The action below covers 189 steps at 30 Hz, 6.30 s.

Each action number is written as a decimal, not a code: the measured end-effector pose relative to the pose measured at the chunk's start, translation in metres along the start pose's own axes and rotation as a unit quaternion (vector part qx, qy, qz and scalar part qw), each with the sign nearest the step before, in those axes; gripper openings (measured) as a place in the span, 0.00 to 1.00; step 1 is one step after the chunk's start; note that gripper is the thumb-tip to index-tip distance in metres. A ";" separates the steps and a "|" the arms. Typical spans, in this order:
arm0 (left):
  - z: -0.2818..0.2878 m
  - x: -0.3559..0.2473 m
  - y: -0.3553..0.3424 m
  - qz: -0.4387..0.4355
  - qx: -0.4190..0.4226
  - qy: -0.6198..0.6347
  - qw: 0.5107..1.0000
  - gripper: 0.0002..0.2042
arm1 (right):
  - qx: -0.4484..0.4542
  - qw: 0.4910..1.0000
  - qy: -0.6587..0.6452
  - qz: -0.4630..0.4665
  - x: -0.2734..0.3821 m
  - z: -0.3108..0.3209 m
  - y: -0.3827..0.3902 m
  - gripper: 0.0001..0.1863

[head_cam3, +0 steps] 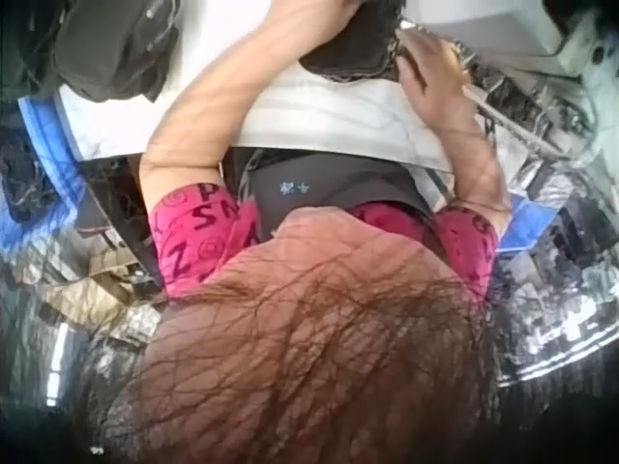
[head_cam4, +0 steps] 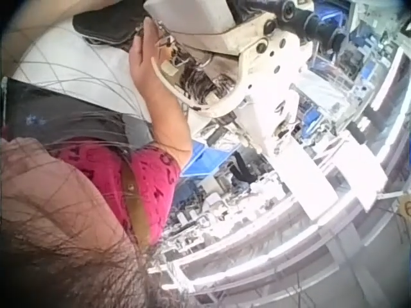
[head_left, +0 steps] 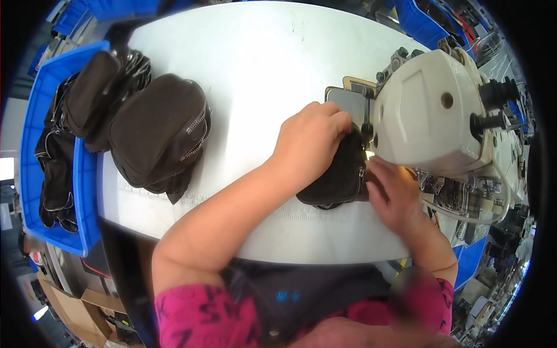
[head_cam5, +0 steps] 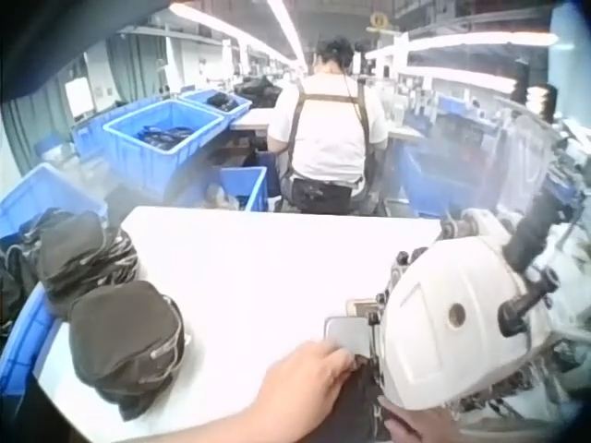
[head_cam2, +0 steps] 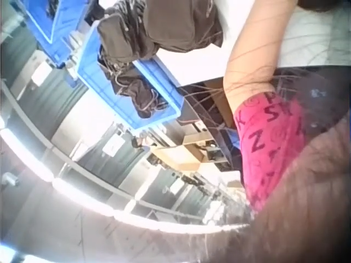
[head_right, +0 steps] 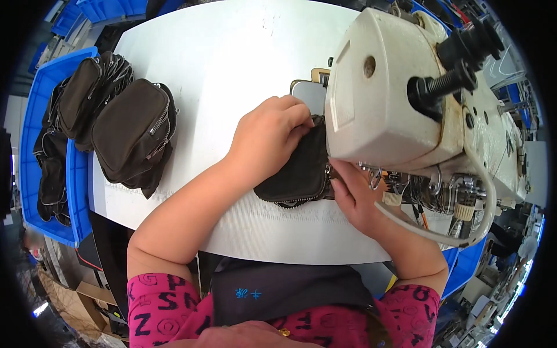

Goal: Sewing pieces of leather together using a sewing machine.

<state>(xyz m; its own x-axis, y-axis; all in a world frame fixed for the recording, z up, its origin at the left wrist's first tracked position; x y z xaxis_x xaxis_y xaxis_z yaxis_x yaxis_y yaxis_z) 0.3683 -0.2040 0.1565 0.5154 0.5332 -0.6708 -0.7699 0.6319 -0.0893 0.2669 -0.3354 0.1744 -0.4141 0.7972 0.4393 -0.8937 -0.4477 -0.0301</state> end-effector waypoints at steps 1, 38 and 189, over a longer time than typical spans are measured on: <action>0.000 0.000 0.000 -0.001 0.002 0.006 1.000 0.03 | -0.001 1.000 0.001 0.000 0.001 -0.001 -0.002 0.22; -0.019 -0.078 0.053 -0.148 0.147 -0.099 0.973 0.14 | -0.061 0.983 0.169 0.038 0.012 0.027 0.006 0.03; -0.029 -0.072 0.029 -0.144 0.077 -0.129 0.978 0.10 | -0.021 0.960 0.231 0.155 0.054 -0.042 0.023 0.27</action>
<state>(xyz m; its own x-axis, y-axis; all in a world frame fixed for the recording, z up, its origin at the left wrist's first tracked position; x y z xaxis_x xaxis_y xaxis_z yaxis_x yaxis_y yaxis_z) 0.2979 -0.2411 0.1810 0.7961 0.4317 -0.4241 -0.5226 0.8438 -0.1222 0.2163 -0.2857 0.1598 -0.6858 0.7266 -0.0410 -0.7167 -0.6841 -0.1351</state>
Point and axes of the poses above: each hand's wrist, its own y-axis away from the middle knuckle, its own z-axis out of the back of the hand, x = y × z, the point moved 10 cm from there along -y, towards the middle knuckle, and after that the axes turned 14 degrees about x, right-handed, at the moved point
